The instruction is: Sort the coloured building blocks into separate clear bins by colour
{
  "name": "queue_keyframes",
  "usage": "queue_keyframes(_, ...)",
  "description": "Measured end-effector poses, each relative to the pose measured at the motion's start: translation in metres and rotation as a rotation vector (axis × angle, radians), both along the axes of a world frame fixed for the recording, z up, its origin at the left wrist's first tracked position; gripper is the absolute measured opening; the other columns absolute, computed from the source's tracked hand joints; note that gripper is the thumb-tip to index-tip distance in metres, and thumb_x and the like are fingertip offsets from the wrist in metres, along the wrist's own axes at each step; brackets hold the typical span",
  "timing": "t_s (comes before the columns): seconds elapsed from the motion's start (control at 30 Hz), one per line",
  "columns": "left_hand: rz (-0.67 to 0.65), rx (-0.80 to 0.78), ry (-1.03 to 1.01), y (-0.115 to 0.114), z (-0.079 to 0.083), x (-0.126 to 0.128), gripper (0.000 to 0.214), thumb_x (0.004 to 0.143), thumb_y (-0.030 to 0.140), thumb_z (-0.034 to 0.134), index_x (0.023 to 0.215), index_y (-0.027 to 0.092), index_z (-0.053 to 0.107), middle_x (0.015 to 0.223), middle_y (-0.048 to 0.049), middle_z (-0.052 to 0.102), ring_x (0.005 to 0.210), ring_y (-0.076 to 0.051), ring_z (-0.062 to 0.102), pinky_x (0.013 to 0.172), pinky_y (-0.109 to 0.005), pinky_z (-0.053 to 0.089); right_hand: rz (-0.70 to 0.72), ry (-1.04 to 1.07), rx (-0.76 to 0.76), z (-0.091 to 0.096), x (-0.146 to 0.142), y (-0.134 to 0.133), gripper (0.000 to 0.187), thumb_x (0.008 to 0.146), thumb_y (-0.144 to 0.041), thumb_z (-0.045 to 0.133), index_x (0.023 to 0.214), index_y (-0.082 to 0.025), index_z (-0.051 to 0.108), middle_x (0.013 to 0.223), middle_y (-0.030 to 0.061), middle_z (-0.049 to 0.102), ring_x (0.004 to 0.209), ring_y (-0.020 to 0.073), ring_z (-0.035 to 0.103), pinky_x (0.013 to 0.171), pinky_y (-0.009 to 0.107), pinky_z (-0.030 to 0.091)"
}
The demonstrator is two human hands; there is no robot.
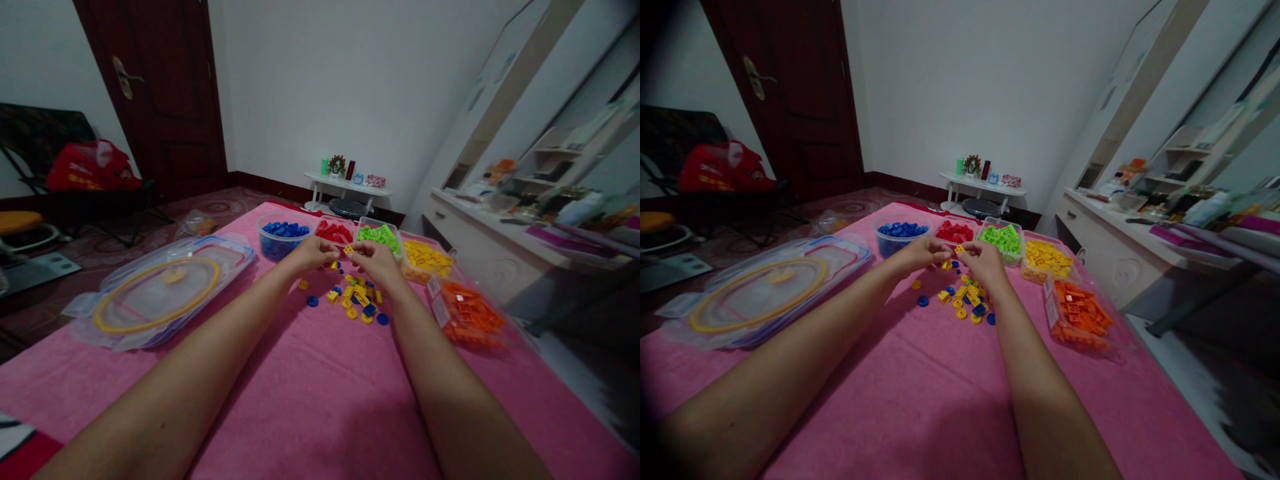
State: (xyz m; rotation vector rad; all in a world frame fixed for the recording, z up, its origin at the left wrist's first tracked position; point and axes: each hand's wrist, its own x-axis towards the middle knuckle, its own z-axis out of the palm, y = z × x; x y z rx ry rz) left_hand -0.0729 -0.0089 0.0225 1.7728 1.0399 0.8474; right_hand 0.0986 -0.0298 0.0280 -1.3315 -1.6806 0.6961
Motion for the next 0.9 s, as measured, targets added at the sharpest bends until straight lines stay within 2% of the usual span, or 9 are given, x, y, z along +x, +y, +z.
queue_keyframes(0.07,-0.006,-0.171,-0.265,-0.003,0.0,0.006,0.025,0.073,0.027,0.067,0.091,0.009,0.067,0.067,-0.0028,0.065,0.052,-0.007,0.054,0.054,-0.02,0.044,0.039,0.118,-0.061,0.003,-0.005,-0.004,0.025,0.071,-0.025,0.063,0.091,-0.012,0.065,0.07,0.0018,0.065,0.056,0.0108,0.058,0.05,0.02,0.047)
queue_keyframes(0.13,-0.006,-0.275,-0.425,-0.006,-0.002,0.01,0.031,0.067,0.027,0.075,0.092,0.01,0.066,0.068,-0.0023,0.065,0.054,-0.007,0.057,0.056,-0.02,0.046,0.077,0.166,-0.104,0.007,-0.008,-0.008,0.021,0.072,-0.024,0.063,0.089,-0.013,0.065,0.07,0.0008,0.065,0.054,0.0098,0.058,0.049,0.02,0.049)
queue_keyframes(0.3,-0.013,-0.328,-0.544,-0.002,-0.01,0.011,0.042,0.059,0.034,0.082,0.089,0.01,0.066,0.065,-0.0012,0.064,0.051,-0.005,0.055,0.053,-0.018,0.043,0.166,0.19,-0.169,0.015,-0.008,-0.013,0.007,0.073,-0.02,0.064,0.073,-0.013,0.065,0.061,-0.0012,0.063,0.054,0.0085,0.06,0.052,0.017,0.051)
queue_keyframes(0.43,-0.015,-0.302,-0.558,-0.001,-0.017,0.012,0.049,0.057,0.046,0.08,0.09,0.011,0.068,0.06,0.0007,0.06,0.046,-0.003,0.047,0.047,-0.016,0.035,0.204,0.219,-0.202,0.016,-0.008,-0.014,0.005,0.075,-0.015,0.064,0.07,-0.013,0.065,0.061,-0.0017,0.064,0.051,0.007,0.059,0.051,0.016,0.051)
queue_keyframes(0.57,0.076,-0.233,-0.514,-0.006,-0.021,0.019,0.051,0.057,0.051,0.078,0.087,0.011,0.069,0.06,0.0013,0.059,0.046,-0.004,0.045,0.045,-0.017,0.03,0.161,0.3,-0.272,0.012,-0.008,-0.014,0.008,0.076,-0.007,0.061,0.071,-0.013,0.064,0.059,-0.0027,0.064,0.048,0.0061,0.059,0.049,0.015,0.052)
queue_keyframes(0.73,0.17,-0.023,-0.375,-0.003,-0.028,0.026,0.046,0.068,0.054,0.066,0.075,0.009,0.067,0.055,0.0013,0.057,0.044,-0.005,0.041,0.044,-0.018,0.03,0.108,0.578,-0.385,0.001,-0.013,-0.013,0.008,0.074,-0.006,0.064,0.069,-0.012,0.063,0.055,-0.0006,0.062,0.046,0.0069,0.058,0.043,0.013,0.049)
queue_keyframes(0.8,0.158,0.064,-0.365,0.0,-0.031,0.028,0.043,0.074,0.052,0.061,0.077,0.01,0.067,0.058,0.0003,0.059,0.046,-0.006,0.045,0.046,-0.018,0.032,0.089,0.675,-0.375,-0.003,-0.015,-0.011,0.008,0.073,-0.005,0.065,0.071,-0.012,0.063,0.056,-0.0003,0.062,0.046,0.0062,0.057,0.044,0.012,0.049)
queue_keyframes(0.9,0.144,0.084,-0.373,0.004,-0.035,0.028,0.042,0.08,0.05,0.052,0.085,0.011,0.066,0.063,-0.0015,0.062,0.05,-0.009,0.051,0.048,-0.019,0.038,0.056,0.761,-0.328,-0.007,-0.009,-0.005,0.008,0.074,-0.006,0.064,0.072,-0.013,0.062,0.058,-0.0012,0.061,0.05,0.0055,0.058,0.05,0.013,0.053)
